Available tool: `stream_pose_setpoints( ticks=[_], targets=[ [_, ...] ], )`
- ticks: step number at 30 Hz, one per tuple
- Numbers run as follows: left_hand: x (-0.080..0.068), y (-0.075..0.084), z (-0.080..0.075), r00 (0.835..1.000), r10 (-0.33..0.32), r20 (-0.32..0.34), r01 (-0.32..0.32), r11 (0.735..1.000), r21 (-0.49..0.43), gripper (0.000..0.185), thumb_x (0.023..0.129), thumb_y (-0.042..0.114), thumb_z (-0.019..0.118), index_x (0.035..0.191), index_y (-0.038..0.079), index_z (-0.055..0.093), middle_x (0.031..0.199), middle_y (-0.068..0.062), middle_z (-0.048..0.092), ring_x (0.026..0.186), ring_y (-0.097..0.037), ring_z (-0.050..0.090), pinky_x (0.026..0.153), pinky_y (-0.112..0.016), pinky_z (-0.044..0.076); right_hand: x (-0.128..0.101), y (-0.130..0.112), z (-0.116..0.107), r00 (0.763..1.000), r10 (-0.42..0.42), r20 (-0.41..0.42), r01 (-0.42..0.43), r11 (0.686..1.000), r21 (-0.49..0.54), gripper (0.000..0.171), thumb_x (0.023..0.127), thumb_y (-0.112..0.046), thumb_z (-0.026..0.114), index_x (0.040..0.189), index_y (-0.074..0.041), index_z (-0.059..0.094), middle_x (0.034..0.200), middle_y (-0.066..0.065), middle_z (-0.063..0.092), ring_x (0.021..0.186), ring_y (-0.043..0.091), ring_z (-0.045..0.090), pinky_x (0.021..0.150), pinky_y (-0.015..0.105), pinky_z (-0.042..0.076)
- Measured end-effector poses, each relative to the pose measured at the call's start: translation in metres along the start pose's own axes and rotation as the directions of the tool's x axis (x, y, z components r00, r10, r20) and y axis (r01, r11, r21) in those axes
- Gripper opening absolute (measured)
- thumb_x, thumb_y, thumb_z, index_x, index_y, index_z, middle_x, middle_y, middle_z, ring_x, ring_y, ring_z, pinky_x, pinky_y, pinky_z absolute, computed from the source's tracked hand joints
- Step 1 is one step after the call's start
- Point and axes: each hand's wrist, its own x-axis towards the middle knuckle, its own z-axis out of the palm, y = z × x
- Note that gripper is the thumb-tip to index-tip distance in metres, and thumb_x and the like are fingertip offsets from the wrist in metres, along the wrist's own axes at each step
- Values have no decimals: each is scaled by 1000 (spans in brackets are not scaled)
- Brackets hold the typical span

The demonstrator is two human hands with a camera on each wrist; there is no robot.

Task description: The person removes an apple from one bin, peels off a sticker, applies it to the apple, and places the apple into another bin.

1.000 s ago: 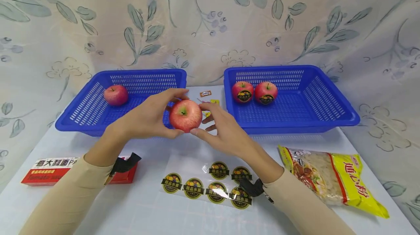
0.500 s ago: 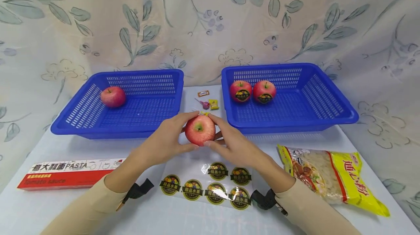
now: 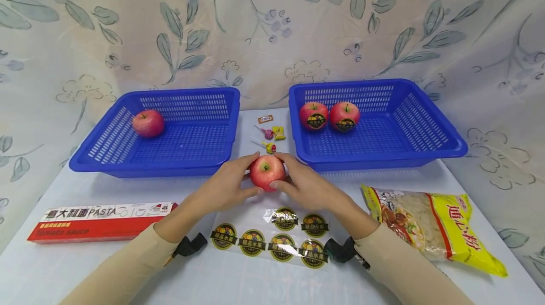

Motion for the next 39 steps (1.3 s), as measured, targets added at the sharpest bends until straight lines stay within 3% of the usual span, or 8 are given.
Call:
stream_pose_setpoints(
  ticks=[6, 11, 13, 17, 20, 23, 31, 39],
  targets=[
    [2, 1, 0, 998, -47, 34, 46, 998, 40, 79, 93, 27, 77, 151, -10, 39, 149, -23, 53, 139, -37, 51, 117, -48, 40, 0, 3, -4, 998, 56, -2, -56, 995, -77, 63, 102, -30, 65, 152, -5, 37, 132, 13, 64, 102, 22, 71, 88, 42, 59],
    [-5, 6, 2, 985, -149, 83, 129, 971, 203, 52, 95, 38, 73, 122, -5, 64, 110, -17, 69, 105, -34, 66, 93, -48, 55, -9, 0, -11, 994, 109, 7, -107, 982, -155, 68, 101, -34, 66, 150, 5, 38, 122, 20, 70, 98, 25, 74, 83, 43, 61],
    [-10, 11, 3, 983, -143, 115, 108, 957, 268, 46, 95, 41, 72, 112, 0, 67, 100, -13, 67, 96, -31, 64, 86, -46, 55, -14, -2, -14, 993, 114, 19, -109, 978, -179, 66, 101, -34, 67, 147, 6, 43, 119, 20, 72, 95, 23, 74, 80, 41, 61],
    [-17, 21, 7, 978, -48, 201, -18, 949, 313, 42, 93, 42, 74, 116, 7, 68, 108, -8, 66, 98, -26, 60, 88, -40, 53, -23, -8, -21, 993, 113, 26, -104, 970, -220, 51, 100, -35, 68, 133, 1, 55, 111, 16, 73, 91, 20, 73, 78, 38, 61],
    [-18, 27, 12, 962, 6, 272, -95, 944, 315, 41, 91, 42, 77, 119, 13, 68, 113, -3, 64, 101, -22, 58, 88, -36, 52, -28, -11, -23, 993, 114, 22, -105, 962, -251, 43, 99, -35, 69, 125, -2, 59, 108, 12, 72, 92, 19, 71, 78, 37, 60],
    [-17, 30, 17, 947, 21, 320, -127, 940, 315, 43, 88, 45, 80, 119, 18, 67, 110, 2, 61, 102, -18, 57, 86, -33, 53, -31, -12, -24, 994, 100, 46, -84, 962, -261, 37, 98, -33, 71, 121, -4, 62, 110, 8, 70, 93, 18, 69, 78, 35, 59],
    [-16, 36, 22, 929, 8, 369, -130, 943, 307, 32, 88, 40, 82, 107, 21, 64, 97, 7, 58, 85, -10, 58, 69, -29, 53, -35, -10, -16, 981, -86, 174, 126, 964, -234, 18, 93, -19, 77, 108, -11, 70, 99, -3, 70, 85, 10, 63, 75, 28, 56],
    [-20, 28, 17, 949, -3, 316, -81, 964, 255, 25, 90, 33, 81, 101, 24, 60, 93, 13, 55, 78, -9, 55, 64, -29, 49, -28, -12, -5, 964, -128, 231, 172, 968, -182, 12, 92, -11, 77, 92, -20, 69, 86, -14, 62, 73, 0, 52, 68, 22, 50]
  ],
)
